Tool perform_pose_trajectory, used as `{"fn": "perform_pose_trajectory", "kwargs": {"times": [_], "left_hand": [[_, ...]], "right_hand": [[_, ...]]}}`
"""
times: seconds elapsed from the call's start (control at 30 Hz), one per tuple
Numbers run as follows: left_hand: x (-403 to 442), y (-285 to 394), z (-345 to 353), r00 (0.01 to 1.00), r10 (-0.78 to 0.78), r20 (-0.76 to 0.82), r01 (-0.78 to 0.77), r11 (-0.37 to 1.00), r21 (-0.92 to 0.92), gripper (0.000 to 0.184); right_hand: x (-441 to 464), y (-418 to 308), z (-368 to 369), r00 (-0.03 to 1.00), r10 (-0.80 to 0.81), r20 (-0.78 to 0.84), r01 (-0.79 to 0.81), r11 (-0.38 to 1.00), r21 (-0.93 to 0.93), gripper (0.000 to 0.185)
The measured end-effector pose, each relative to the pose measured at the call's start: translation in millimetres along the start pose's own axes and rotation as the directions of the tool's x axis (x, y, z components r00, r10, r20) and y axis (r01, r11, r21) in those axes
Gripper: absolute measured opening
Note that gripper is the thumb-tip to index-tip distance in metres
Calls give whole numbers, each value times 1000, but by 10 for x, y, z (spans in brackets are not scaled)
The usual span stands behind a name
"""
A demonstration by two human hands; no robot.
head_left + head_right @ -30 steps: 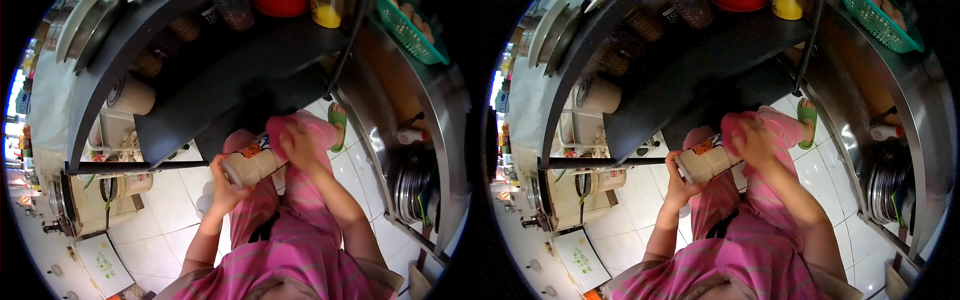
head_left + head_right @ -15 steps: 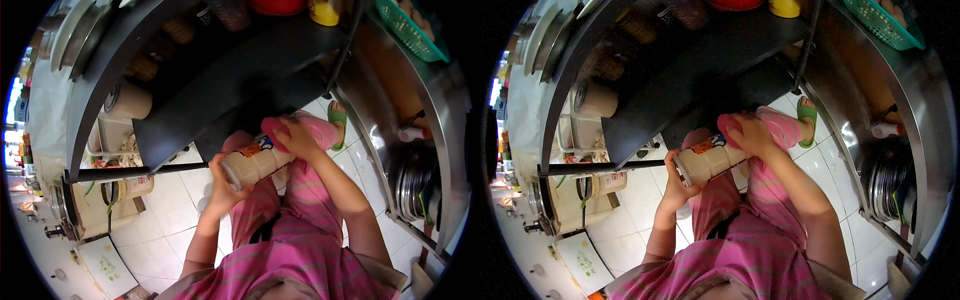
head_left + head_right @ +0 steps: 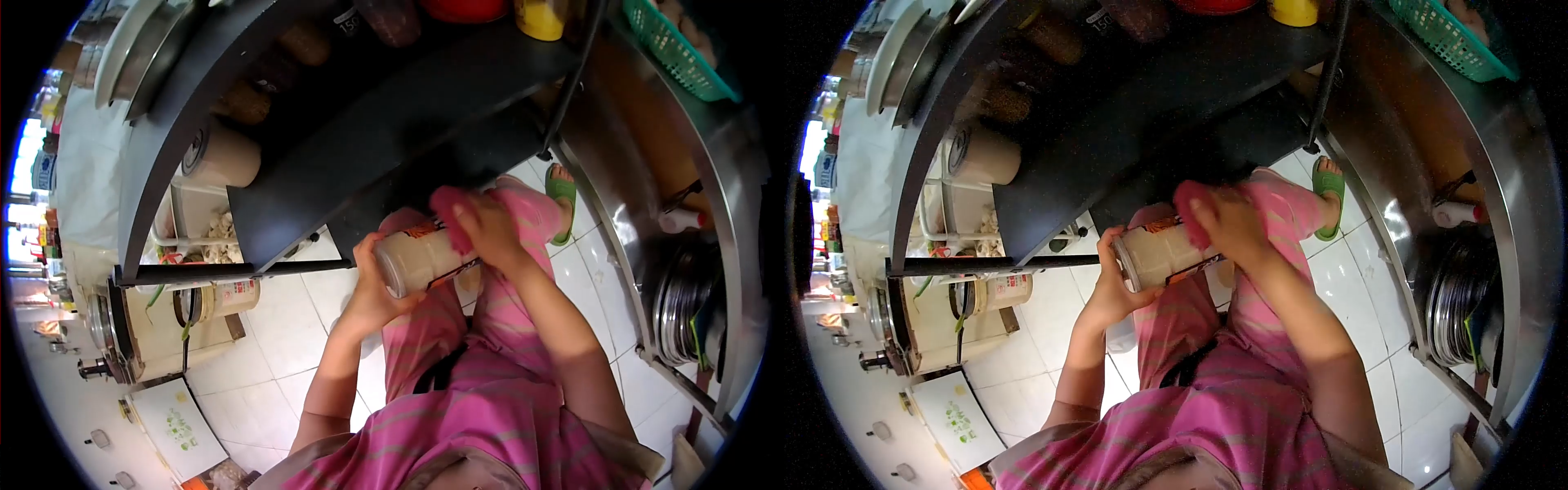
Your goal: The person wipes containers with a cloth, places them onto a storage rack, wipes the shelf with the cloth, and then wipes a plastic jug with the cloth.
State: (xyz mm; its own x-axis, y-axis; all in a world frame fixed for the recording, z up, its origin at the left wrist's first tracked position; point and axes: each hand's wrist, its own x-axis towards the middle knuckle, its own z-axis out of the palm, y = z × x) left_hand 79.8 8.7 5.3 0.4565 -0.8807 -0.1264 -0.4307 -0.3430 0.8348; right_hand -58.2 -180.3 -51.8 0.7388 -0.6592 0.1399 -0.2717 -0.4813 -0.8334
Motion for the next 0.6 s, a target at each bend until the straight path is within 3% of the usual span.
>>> {"fn": "perform_pose_trajectory", "kwargs": {"times": [0.07,0.13,0.2,0.23,0.3,0.33,0.4,0.43,0.5,0.53,0.6], "left_hand": [[24,46,-49,1000,15,16,-15,1000,22,106],[3,77,-88,999,16,31,-17,999,43,105],[-2,92,-98,997,45,62,-50,995,89,104],[-13,79,-93,997,42,69,-48,995,90,104],[-1,47,-82,996,39,79,-41,999,14,103],[10,45,-79,996,44,83,-46,999,17,103],[5,51,-85,996,-54,66,58,996,-62,103],[4,64,-90,996,-51,67,55,997,-59,103],[3,99,-82,984,167,58,-175,961,214,103],[-2,110,-88,983,174,56,-183,960,212,103],[-46,111,-149,930,342,138,-368,887,279,101]], "right_hand": [[-65,107,-58,993,18,-120,6,981,193,42],[-327,-28,23,988,25,-154,-2,989,146,45],[-542,-352,112,936,-264,-234,236,961,-142,52],[-582,-508,134,937,-257,-236,229,963,-139,52],[-605,-736,144,908,-418,-10,417,906,-74,59],[-535,-699,138,908,-418,-16,415,906,-77,59],[-235,-534,146,936,-351,-19,352,936,23,57],[-124,-390,161,975,-222,18,222,975,-26,55],[172,-139,64,975,94,204,-95,995,-4,52],[216,-46,-23,976,91,198,-91,996,-9,52],[241,113,-155,933,198,302,-281,922,265,51]]}}
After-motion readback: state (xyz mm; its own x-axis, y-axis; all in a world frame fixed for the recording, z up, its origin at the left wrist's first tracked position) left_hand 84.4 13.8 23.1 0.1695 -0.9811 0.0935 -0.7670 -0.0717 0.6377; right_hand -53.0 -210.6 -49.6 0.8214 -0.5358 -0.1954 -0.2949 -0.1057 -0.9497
